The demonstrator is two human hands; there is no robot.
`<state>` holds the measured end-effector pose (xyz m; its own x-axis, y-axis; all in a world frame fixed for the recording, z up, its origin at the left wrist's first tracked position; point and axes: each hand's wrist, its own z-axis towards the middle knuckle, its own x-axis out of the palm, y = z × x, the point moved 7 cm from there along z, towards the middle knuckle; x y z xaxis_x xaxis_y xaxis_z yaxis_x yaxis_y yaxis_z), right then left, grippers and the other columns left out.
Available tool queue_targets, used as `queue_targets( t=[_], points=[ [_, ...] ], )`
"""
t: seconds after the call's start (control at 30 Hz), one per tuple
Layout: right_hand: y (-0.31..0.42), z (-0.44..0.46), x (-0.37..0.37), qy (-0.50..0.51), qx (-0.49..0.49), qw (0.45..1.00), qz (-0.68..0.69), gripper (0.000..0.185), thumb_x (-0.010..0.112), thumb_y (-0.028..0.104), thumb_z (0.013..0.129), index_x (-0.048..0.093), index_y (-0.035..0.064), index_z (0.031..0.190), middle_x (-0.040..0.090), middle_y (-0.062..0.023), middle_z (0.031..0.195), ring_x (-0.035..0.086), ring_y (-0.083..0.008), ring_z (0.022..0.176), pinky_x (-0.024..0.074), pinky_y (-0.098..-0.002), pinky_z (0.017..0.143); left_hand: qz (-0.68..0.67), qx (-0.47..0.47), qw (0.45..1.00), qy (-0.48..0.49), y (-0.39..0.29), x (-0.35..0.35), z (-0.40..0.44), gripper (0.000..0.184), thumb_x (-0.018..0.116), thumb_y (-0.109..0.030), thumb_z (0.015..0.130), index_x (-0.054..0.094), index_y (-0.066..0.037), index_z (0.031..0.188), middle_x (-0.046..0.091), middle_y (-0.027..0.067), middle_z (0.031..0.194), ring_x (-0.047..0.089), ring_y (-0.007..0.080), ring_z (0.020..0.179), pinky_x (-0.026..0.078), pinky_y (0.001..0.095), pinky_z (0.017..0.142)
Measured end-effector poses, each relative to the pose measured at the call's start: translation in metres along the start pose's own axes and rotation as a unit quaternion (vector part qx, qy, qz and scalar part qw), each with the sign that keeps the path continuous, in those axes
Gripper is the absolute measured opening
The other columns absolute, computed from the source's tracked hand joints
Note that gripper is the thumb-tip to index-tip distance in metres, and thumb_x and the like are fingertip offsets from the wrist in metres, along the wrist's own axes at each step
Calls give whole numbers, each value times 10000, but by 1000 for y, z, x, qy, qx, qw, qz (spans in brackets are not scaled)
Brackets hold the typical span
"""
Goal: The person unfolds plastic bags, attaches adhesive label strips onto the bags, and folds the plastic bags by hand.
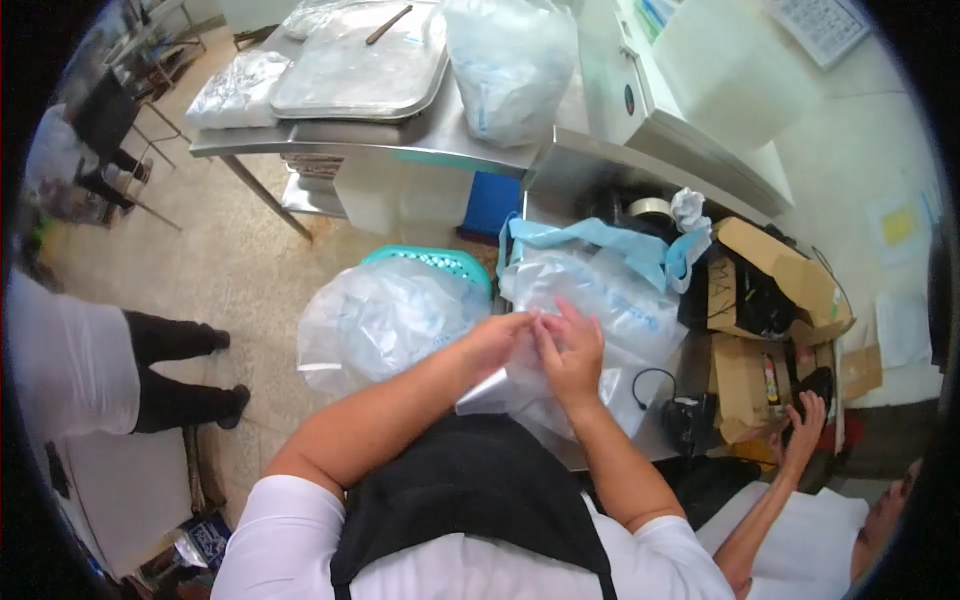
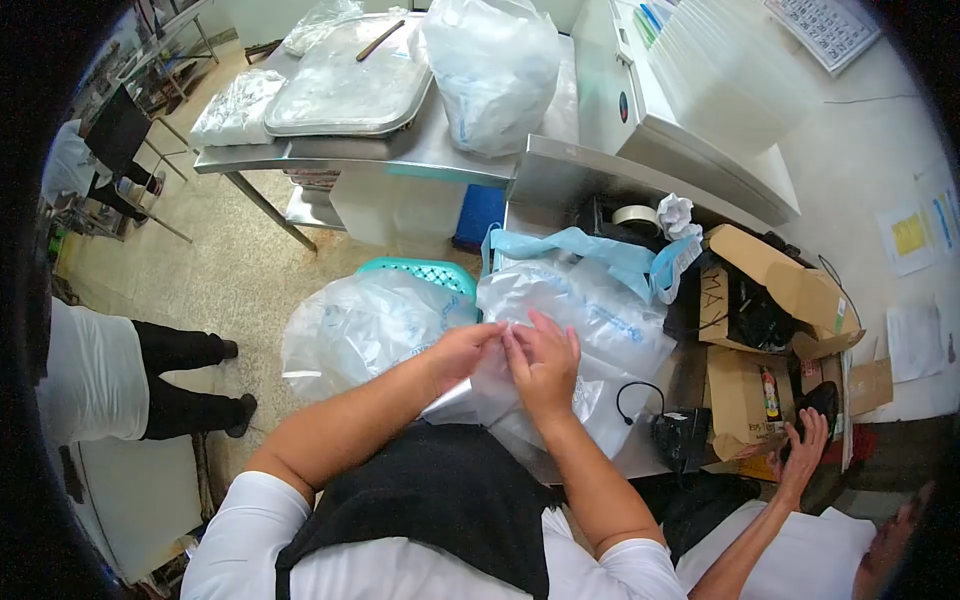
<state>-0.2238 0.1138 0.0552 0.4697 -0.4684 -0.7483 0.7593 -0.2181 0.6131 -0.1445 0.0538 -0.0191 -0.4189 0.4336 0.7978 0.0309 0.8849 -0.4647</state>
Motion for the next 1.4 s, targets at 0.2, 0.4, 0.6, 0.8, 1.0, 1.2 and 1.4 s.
queue_targets(
  t=[0.2,0.4,0.6,0.8,1.0,1.2,1.4],
  points=[
    [-4,-2,-8,-21,25,997,66,84,667,148,852,659,67,876,637,-152,1181,578,-307,1117,384,-387,1006,148,39,987,-45,-2,-9,-3,342,546,-319,963,634,-37,1136,649,35,1050,581,123,977,446,295,867],
    [-15,-3,-17,-31,82,983,159,112,649,145,871,619,39,888,638,-166,1171,588,-276,1095,412,-356,972,238,22,967,-82,-12,-6,-17,320,537,-307,964,642,-59,1137,653,19,1023,582,112,950,439,270,848],
    [-16,-3,-27,-22,103,977,186,111,633,146,884,620,38,905,645,-159,1155,594,-266,1086,419,-356,966,195,49,974,-106,-4,-27,-10,302,534,-273,961,639,-41,1124,660,38,993,610,125,878,478,279,786],
    [-20,-7,-29,-6,126,970,207,116,636,149,886,636,37,918,653,-146,1138,597,-255,1073,424,-348,957,254,79,953,-148,-7,-38,-6,273,603,-216,923,633,-23,1113,661,60,980,610,133,860,490,272,754],
    [-14,-7,-33,-9,117,974,192,120,639,151,885,632,35,915,656,-143,1120,602,-259,1057,431,-353,946,413,374,772,-305,-58,-3,-50,247,696,-220,860,668,2,963,665,56,926,600,123,786,480,264,695],
    [-9,-4,-27,-4,89,979,185,116,634,147,887,619,35,916,657,-148,1098,606,-268,1036,438,-360,931,358,155,905,-170,-48,11,-34,217,734,-222,833,676,-17,870,639,22,799,568,92,729,459,251,656],
    [-19,-7,-29,-21,112,975,191,124,604,146,916,601,23,936,648,-118,1066,598,-209,957,452,-330,886,392,158,889,-174,-41,-3,-26,227,723,-240,820,648,-26,827,628,26,756,564,102,706,462,279,631]
  ],
)
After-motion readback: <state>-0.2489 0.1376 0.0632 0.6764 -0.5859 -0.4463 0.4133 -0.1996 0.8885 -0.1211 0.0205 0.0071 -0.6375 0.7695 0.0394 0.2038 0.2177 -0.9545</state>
